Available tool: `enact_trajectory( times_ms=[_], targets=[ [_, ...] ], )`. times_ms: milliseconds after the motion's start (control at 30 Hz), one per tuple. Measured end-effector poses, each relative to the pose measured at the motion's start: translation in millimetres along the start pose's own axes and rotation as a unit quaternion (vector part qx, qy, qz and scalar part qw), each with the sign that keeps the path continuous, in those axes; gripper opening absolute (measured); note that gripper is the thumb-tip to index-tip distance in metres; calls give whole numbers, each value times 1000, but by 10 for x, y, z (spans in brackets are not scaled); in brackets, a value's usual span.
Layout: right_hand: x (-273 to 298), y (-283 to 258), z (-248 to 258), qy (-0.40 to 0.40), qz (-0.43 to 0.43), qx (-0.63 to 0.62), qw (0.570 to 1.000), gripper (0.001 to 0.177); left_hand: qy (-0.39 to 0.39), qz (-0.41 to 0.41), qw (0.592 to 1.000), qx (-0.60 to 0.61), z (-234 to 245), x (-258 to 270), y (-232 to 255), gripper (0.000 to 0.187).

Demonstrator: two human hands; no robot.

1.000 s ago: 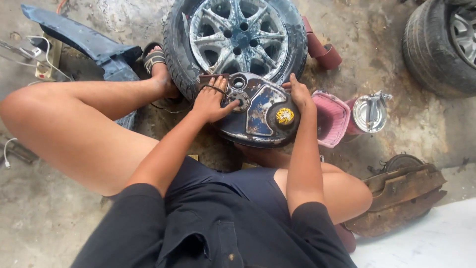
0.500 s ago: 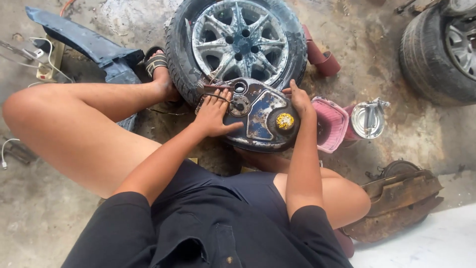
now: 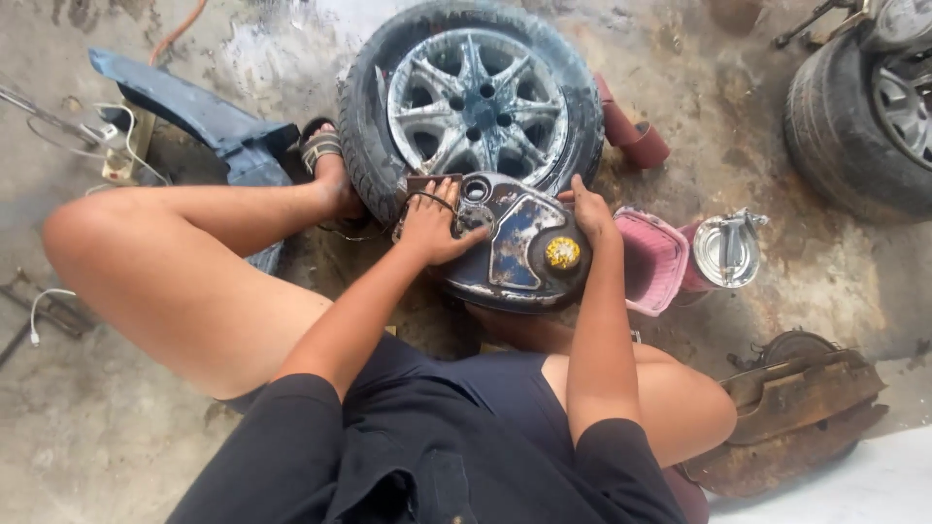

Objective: The person scrubs a motorcycle fuel tank with a small abrasive pad, focusing on the surface and edges. The person repeatedly rubs the tank while seated on the floor, with a tire and other motorcycle parts nearby.

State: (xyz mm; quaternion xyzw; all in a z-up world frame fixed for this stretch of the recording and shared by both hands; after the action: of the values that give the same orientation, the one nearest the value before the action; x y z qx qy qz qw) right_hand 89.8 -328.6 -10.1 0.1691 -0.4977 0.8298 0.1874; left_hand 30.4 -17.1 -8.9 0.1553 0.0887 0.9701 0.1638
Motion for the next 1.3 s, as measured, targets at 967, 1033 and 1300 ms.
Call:
enact_trajectory(
  times_ms=[967, 1033, 1300],
  targets=[
    [197, -57, -11, -23, -12, -12, 1000, 77, -67, 25, 997, 25, -24, 433, 130, 135],
    [204, -60, -10, -21, -19, -4, 1000, 79, -40, 26, 999, 21, 36, 265, 134, 131],
    [215, -73, 10, -12, -32, -4, 999, 75, -39, 1, 999, 10, -112, 410, 94, 118]
  ],
)
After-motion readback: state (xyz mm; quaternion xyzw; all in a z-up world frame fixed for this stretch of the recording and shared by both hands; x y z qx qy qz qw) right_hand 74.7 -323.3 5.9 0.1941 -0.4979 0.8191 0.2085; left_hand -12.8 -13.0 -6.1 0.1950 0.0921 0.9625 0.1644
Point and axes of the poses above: each hand's wrist, its own x-axis away from the middle knuckle, its own z-axis out of the back of the hand, y = z × x, the point moved 3 cm from there along -x, towards the middle knuckle, and after that the axes turned 8 degrees about -x, right-handed, at the moved point
